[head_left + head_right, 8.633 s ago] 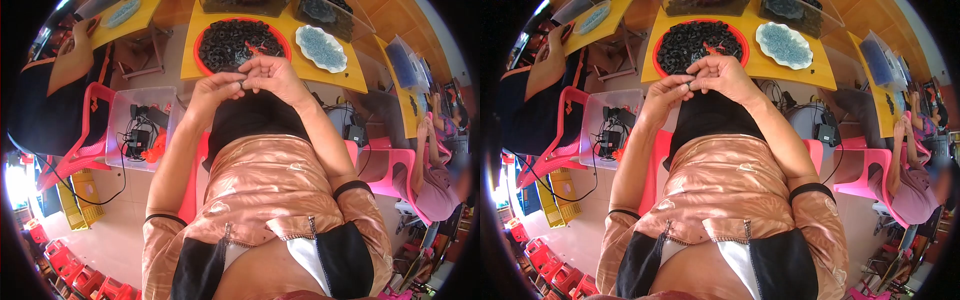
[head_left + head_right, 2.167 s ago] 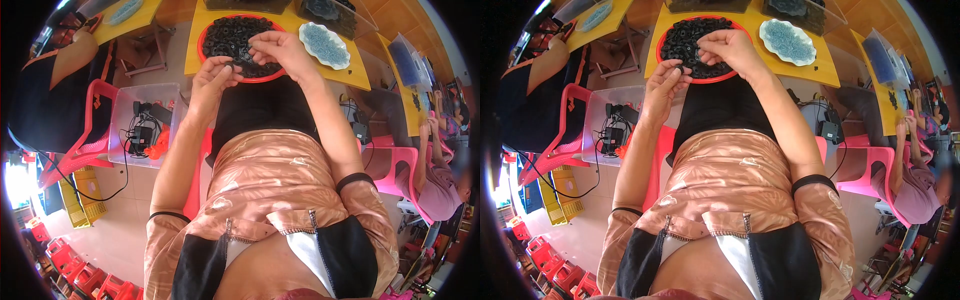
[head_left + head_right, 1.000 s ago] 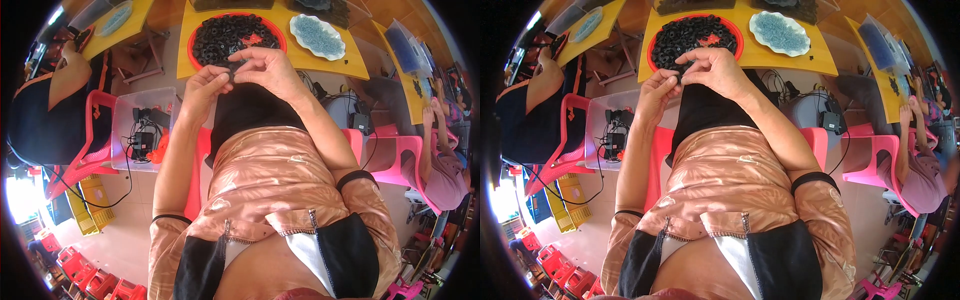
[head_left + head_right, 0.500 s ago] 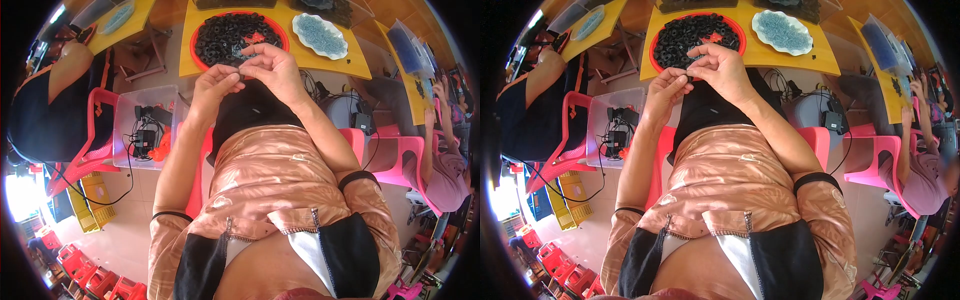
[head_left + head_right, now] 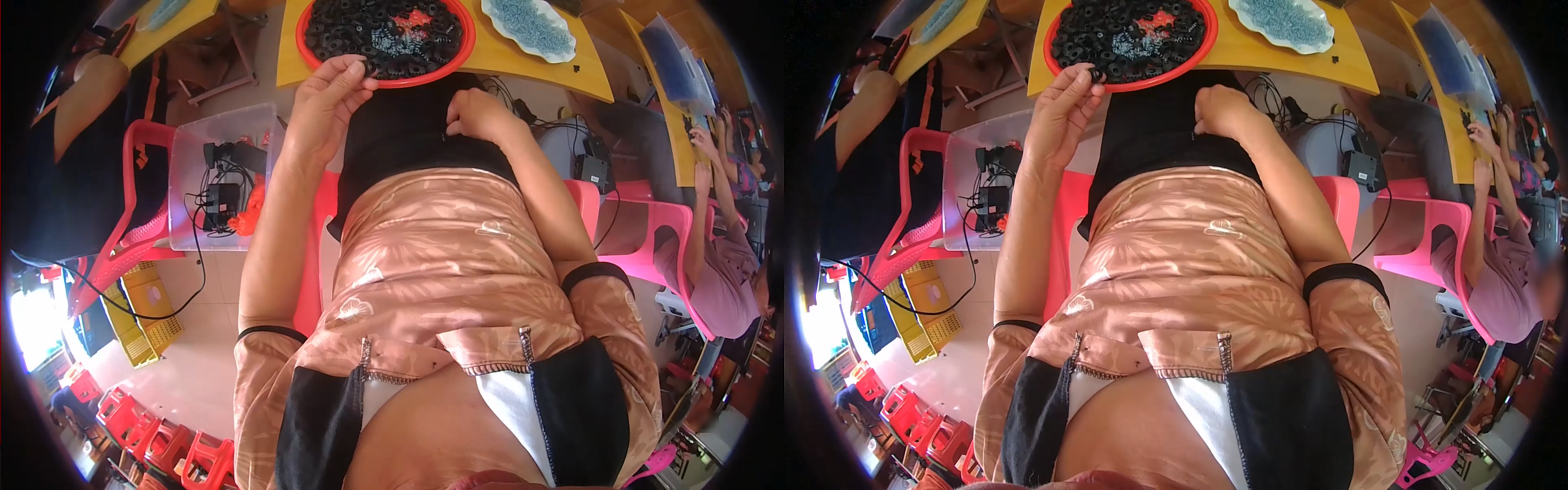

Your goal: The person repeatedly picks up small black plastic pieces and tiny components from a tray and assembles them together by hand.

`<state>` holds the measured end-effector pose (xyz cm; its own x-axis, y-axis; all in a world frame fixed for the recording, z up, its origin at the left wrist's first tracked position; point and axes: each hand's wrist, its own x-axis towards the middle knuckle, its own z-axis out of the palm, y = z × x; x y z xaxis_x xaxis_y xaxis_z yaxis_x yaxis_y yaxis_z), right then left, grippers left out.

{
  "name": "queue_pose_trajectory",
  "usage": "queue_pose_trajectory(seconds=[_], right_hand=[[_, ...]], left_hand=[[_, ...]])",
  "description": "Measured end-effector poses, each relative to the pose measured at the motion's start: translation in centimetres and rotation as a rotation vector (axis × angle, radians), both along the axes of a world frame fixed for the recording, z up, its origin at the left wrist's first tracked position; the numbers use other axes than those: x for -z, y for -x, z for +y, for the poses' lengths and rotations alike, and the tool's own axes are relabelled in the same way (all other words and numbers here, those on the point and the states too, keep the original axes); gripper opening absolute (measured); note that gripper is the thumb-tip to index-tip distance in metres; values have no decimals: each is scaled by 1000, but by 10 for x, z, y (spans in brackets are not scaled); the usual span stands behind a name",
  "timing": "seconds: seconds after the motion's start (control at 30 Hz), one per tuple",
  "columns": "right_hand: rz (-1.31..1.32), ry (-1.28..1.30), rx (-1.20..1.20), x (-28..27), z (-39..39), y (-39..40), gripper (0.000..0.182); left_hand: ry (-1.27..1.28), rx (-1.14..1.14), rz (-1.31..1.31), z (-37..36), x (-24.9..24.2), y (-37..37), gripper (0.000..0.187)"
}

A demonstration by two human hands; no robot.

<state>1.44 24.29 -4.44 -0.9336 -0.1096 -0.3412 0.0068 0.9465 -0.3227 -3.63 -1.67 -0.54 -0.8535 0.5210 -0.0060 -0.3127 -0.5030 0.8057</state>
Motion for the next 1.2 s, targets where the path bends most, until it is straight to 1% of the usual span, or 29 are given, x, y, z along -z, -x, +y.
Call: queue_pose_trajectory(seconds=[0.03,0.07,0.13,0.23,0.37,0.47,0.57,0.63,0.73,0.83,0.87,0.9,0.97,1.0,1.03,1.07,1.13,1.2], right_hand=[[39,27,-43,8,2,0,22],[21,36,-53,15,6,1,22],[-8,51,-75,13,4,6,23],[-49,-54,-105,11,-6,7,21],[-152,-62,-191,0,-9,5,17],[-168,-93,-194,-1,-12,4,14],[-171,-64,-279,-8,-15,1,14],[-138,-91,-280,2,-19,0,15],[-84,-96,-189,-1,-23,-4,18],[-51,19,-184,-10,-7,-4,20],[-28,118,-164,-19,4,-7,20],[-153,195,39,-36,8,-10,20],[-113,255,43,-63,24,-17,19],[-87,372,37,-76,29,-22,16],[-37,489,71,-90,27,-26,15],[12,609,75,-91,30,-24,15],[223,745,20,-104,19,-23,15],[318,788,72,-118,-3,-16,12]], left_hand=[[1,5,-1,0,0,0,16],[1,9,-1,0,0,0,16],[2,12,-4,0,-1,1,16],[-4,11,-21,1,1,1,16],[-21,-6,-49,1,0,2,19],[-25,-11,-57,1,0,0,22],[-33,-5,-38,0,1,3,24],[-44,13,-37,1,2,3,26],[0,13,-56,-1,1,4,28],[22,-13,-60,-1,0,4,27],[20,-21,-61,-2,0,4,25],[25,-13,-57,-3,1,4,26],[66,-24,-47,0,-4,2,28],[86,-29,-39,1,-5,0,30],[96,-21,-35,2,-4,0,29],[103,-16,-28,2,-4,0,29],[118,-2,-7,1,-3,0,28],[131,22,15,0,-1,0,28]])
